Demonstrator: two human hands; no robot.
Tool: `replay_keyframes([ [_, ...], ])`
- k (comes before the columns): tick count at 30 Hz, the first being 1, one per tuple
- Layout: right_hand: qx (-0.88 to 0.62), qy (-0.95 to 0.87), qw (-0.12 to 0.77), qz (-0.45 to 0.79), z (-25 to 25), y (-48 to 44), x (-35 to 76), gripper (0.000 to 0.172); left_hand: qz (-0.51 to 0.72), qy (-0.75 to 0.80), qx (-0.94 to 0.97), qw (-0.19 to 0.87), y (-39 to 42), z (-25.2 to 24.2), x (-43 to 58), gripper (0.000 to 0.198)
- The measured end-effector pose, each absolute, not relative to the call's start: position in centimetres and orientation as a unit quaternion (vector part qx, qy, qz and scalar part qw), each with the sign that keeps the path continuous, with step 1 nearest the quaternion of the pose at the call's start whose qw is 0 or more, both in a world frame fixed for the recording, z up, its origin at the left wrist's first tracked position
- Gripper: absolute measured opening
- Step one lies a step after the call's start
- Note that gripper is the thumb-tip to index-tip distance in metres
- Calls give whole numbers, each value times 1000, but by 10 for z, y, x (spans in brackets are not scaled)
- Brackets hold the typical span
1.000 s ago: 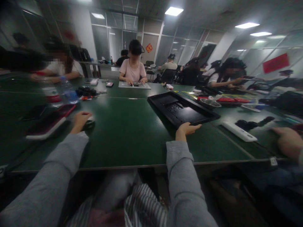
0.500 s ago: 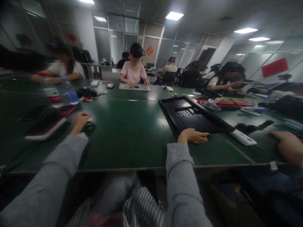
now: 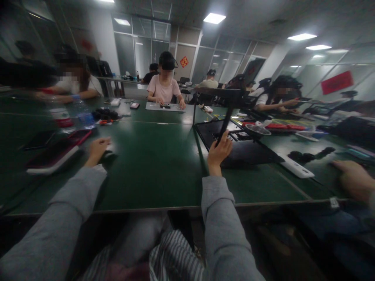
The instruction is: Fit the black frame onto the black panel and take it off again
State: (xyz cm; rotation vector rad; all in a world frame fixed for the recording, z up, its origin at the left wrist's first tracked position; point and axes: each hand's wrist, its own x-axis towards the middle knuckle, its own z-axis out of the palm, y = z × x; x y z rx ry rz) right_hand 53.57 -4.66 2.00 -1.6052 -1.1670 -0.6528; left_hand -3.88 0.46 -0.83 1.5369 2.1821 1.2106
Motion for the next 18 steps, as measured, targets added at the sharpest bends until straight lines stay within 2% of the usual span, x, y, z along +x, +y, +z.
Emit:
replay_keyframes([
  [3, -627, -545, 493, -259, 15, -35, 523, 65, 430, 720, 533, 112, 7, -11, -37, 45],
  [7, -592, -544, 532, -265, 15, -31, 505, 68, 486, 667, 552, 119, 14, -17, -33, 37],
  [15, -636, -514, 552, -166, 17, -39, 504, 72, 560, 603, 552, 136, 22, -25, -25, 78],
  [18, -685, -496, 524, -99, 12, -37, 506, 73, 548, 601, 552, 185, 17, -18, -16, 83],
])
